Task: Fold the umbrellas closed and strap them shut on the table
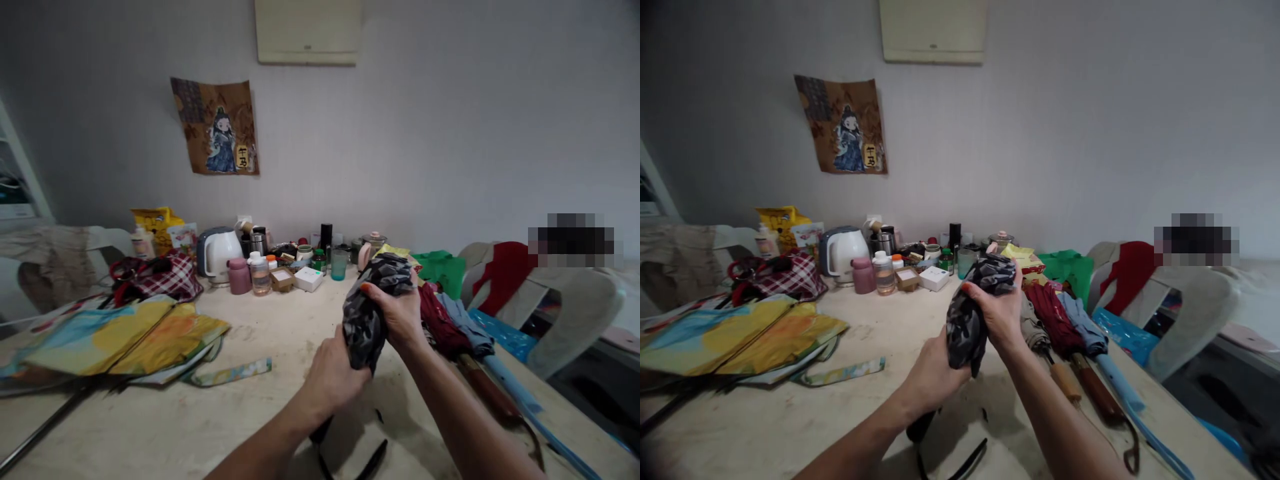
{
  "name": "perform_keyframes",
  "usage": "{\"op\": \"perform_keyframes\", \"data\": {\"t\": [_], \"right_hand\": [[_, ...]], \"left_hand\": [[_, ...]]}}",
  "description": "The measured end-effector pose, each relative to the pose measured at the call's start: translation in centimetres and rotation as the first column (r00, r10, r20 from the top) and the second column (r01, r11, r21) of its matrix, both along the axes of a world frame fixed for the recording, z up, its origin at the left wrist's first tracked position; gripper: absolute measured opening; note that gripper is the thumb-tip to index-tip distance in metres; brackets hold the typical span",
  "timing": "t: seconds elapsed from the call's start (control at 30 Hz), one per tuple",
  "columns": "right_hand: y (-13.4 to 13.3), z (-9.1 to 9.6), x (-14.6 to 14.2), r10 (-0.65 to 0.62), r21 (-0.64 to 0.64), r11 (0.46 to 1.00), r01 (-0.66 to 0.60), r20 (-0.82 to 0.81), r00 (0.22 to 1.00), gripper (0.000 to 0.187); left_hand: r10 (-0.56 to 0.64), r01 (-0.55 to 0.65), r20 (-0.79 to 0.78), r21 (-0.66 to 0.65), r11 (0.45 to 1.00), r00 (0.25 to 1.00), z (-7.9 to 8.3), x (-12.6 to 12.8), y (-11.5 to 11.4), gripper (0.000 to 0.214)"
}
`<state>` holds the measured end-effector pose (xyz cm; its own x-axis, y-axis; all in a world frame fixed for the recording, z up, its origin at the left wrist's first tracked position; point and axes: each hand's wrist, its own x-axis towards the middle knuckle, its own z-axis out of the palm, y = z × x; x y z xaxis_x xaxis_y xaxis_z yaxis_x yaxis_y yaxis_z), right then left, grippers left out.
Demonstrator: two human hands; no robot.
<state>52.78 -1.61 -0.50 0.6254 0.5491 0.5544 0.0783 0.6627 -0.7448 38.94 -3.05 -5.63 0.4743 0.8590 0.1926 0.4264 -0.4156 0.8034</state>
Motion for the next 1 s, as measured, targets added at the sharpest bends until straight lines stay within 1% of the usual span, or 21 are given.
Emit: {"op": "perform_keyframes", "data": {"t": [0.03,0.07,0.1,0.13,0.17,0.2,0.23,0.3,0.37,0.4,0.43,0.47,0.5,0.53,0.63,0.77,0.83,0.9,0.93,1.0], "right_hand": [[0.1,0.0,0.0,-0.025,-0.011,1.0,0.025,-0.021,0.999,0.076],[0.1,0.1,0.2,-0.024,-0.023,0.999,0.023,-0.057,0.998,0.072],[0.1,0.3,0.4,0.002,-0.034,0.999,-0.005,-0.095,0.995,0.065],[0.0,0.5,0.6,0.041,-0.042,0.998,-0.047,-0.125,0.991,0.057],[-0.1,0.7,0.8,0.082,-0.045,0.995,-0.09,-0.148,0.986,0.05],[-0.3,1.0,1.1,0.122,-0.046,0.99,-0.132,-0.171,0.978,0.044],[-0.5,1.2,1.2,0.166,-0.048,0.983,-0.178,-0.196,0.966,0.039],[-1.0,1.5,1.4,0.263,-0.052,0.957,-0.285,-0.258,0.93,0.034],[-1.3,1.6,1.4,0.338,-0.055,0.926,-0.373,-0.317,0.886,0.032],[-1.4,1.5,1.3,0.362,-0.06,0.913,-0.403,-0.335,0.87,0.032],[-1.4,1.4,1.2,0.373,-0.061,0.906,-0.418,-0.348,0.86,0.033],[-1.3,1.3,1.1,0.373,-0.058,0.906,-0.419,-0.358,0.856,0.034],[-1.2,1.2,1.0,0.361,-0.052,0.912,-0.407,-0.367,0.857,0.037],[-1.1,1.0,0.9,0.343,-0.047,0.921,-0.387,-0.374,0.862,0.041],[-0.6,0.6,0.4,0.301,-0.08,0.932,-0.353,-0.372,0.878,0.049],[-0.4,0.3,0.1,0.316,-0.208,0.892,-0.402,-0.349,0.882,0.055],[-0.5,0.2,0.1,0.303,-0.249,0.88,-0.404,-0.359,0.883,0.057],[-0.5,0.0,0.1,0.276,-0.267,0.885,-0.381,-0.358,0.892,0.055],[-0.5,-0.1,0.0,0.263,-0.266,0.893,-0.364,-0.349,0.9,0.053],[-0.4,-0.2,-0.1,0.232,-0.249,0.914,-0.319,-0.325,0.917,0.05]], "left_hand": [[0.046,-0.042,-0.06,0.057,0.997,0.997,0.1,-0.1,-0.2,0.055],[0.053,-0.045,-0.091,0.089,0.995,0.994,0.2,-0.2,-0.3,0.057],[0.02,-0.013,-0.083,0.088,0.996,0.996,0.3,-0.3,-0.4,0.057],[-0.048,0.049,-0.027,0.054,0.997,0.998,0.5,-0.4,-0.3,0.057],[-0.134,0.135,0.076,-0.002,0.991,0.988,0.6,-0.6,-0.1,0.059],[-0.218,0.236,0.206,-0.068,0.969,0.954,0.7,-0.7,0.2,0.063],[-0.284,0.344,0.338,-0.131,0.93,0.897,0.8,-0.8,0.6,0.067],[-0.348,0.532,0.545,-0.222,0.817,0.763,0.7,-0.8,1.2,0.071],[-0.353,0.653,0.648,-0.301,0.695,0.675,0.4,-0.6,1.5,0.064],[-0.347,0.694,0.677,-0.339,0.635,0.649,0.2,-0.5,1.4,0.058],[-0.332,0.717,0.699,-0.37,0.59,0.634,-0.1,-0.3,1.2,0.053],[-0.307,0.723,0.714,-0.394,0.567,0.629,-0.3,-0.1,1.0,0.048],[-0.278,0.713,0.719,-0.413,0.567,0.637,-0.4,0.1,0.7,0.045],[-0.252,0.69,0.714,-0.425,0.586,0.654,-0.5,0.2,0.5,0.04],[-0.202,0.582,0.659,-0.427,0.692,0.725,-0.3,0.4,0.2,0.03],[-0.223,0.492,0.564,-0.384,0.781,0.795,0.0,0.5,0.4,0.027],[-0.243,0.415,0.478,-0.298,0.86,0.844,-0.2,0.7,0.4,0.026],[-0.216,0.284,0.337,-0.168,0.944,0.916,-0.5,0.9,0.2,0.027],[-0.179,0.212,0.262,-0.103,0.972,0.948,-0.6,0.9,0.1,0.031],[-0.089,0.091,0.139,-0.004,0.996,0.986,-0.7,0.9,-0.2,0.046]]}}
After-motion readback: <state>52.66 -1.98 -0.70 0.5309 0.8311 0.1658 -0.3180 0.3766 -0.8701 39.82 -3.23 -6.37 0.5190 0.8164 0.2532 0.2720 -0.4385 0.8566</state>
